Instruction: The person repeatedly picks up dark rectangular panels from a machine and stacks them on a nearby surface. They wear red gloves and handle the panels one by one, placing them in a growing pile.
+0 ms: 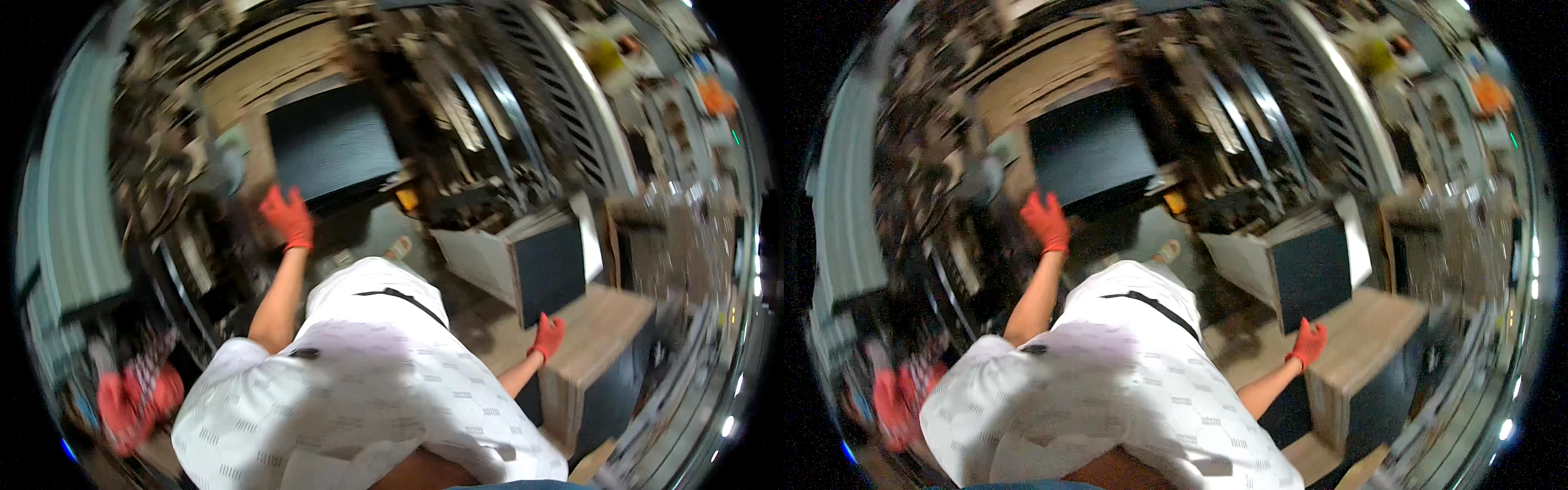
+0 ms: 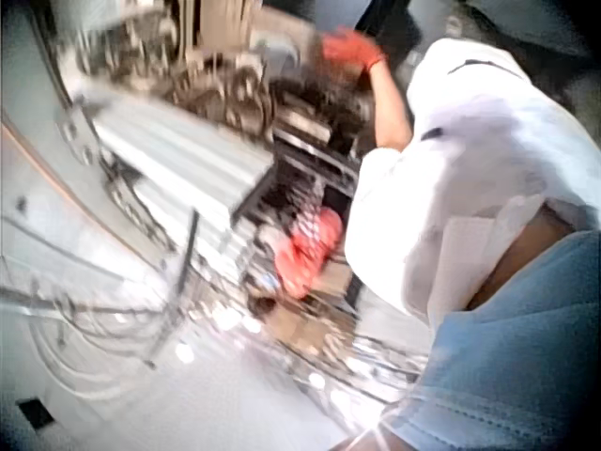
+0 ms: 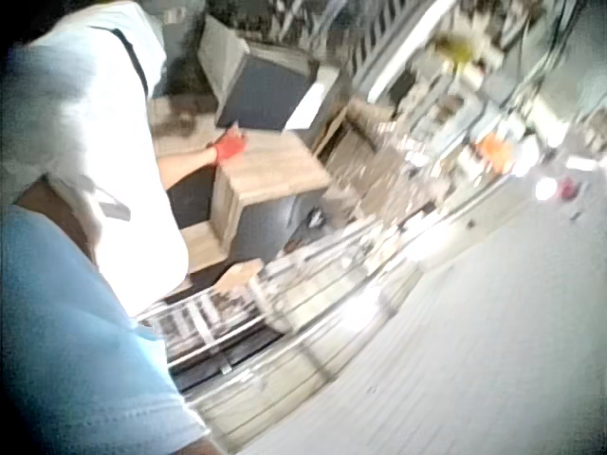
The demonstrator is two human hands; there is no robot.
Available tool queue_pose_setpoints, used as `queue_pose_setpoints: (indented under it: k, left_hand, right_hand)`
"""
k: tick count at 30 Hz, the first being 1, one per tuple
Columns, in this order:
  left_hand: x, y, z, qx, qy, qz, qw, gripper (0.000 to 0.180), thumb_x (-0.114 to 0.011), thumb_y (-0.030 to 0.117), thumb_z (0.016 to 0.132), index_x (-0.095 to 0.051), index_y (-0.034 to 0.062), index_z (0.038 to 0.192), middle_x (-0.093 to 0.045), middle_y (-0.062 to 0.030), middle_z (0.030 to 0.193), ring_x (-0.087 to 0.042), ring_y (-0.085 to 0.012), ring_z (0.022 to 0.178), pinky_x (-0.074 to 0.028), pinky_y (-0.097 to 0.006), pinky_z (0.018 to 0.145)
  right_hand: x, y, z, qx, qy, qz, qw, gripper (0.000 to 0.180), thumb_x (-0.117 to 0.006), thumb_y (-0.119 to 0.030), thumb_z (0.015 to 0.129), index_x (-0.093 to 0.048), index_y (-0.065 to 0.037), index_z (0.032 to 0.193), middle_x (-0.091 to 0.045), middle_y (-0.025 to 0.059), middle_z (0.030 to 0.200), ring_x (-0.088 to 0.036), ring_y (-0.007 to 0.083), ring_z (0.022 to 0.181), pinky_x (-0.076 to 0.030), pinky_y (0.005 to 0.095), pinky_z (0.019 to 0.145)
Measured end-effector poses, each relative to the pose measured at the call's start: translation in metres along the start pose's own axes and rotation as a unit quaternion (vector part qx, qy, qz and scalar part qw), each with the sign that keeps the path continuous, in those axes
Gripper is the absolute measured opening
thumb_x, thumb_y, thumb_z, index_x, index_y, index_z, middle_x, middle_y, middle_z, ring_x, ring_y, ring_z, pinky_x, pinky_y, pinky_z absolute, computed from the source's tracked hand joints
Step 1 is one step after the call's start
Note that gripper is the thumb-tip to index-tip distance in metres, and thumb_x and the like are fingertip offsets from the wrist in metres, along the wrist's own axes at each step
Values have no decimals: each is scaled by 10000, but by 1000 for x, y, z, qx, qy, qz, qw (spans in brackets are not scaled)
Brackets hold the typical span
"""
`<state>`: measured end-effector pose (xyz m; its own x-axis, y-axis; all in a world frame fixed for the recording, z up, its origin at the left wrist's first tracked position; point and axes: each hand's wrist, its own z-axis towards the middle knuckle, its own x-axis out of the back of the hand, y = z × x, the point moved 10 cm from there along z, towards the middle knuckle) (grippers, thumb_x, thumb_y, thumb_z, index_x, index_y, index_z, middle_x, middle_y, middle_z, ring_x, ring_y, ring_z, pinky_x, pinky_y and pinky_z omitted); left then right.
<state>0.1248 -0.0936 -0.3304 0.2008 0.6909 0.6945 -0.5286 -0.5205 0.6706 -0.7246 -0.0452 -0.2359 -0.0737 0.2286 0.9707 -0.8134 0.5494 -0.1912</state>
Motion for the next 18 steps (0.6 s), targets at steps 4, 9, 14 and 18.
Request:
queue_pose_setpoints:
  k: [4, 9, 14, 18]
  left_hand:
    - [10, -6, -23, 183, 42, -54, 981, 485, -738, 296, 917, -633, 105, 1350, -582, -262, 1233, -519, -389, 1172, -414, -473, 1020]
    - [-32, -56, -38, 314, 123, -289, 896, 459, -757, 25, 902, -636, 90, 1340, -623, -133, 1088, -608, -197, 836, -501, -337, 710]
    - [-27, -38, -47, 364, 113, -428, 819, 404, -703, -50, 914, -626, 35, 1301, -651, -72, 918, -603, -163, 742, -511, -323, 633]
    - [-23, -33, -50, 397, 87, -473, 782, 227, -668, -32, 950, -682, 19, 1171, -675, -97, 974, -625, -188, 789, -554, -337, 664]
  right_hand:
    - [15, -108, 7, 30, -5, 196, 980, 319, -728, -215, 940, -678, 42, 1123, -728, 148, 993, -672, 240, 857, -539, 376, 793]
    - [-7, -318, -11, 194, -93, 338, 916, 226, -700, -149, 966, -708, 24, 1110, -735, 103, 1020, -670, 193, 909, -539, 328, 843]
    - [-101, -508, -87, 340, -333, 416, 775, 315, -728, -188, 960, -688, -12, 1220, -723, 69, 1075, -653, 154, 962, -522, 293, 870]
    - [-169, -587, -119, 419, -320, 318, 788, 628, -738, -362, 923, -551, -27, 1420, -622, 186, 1329, -602, 333, 1207, -476, 430, 1024]
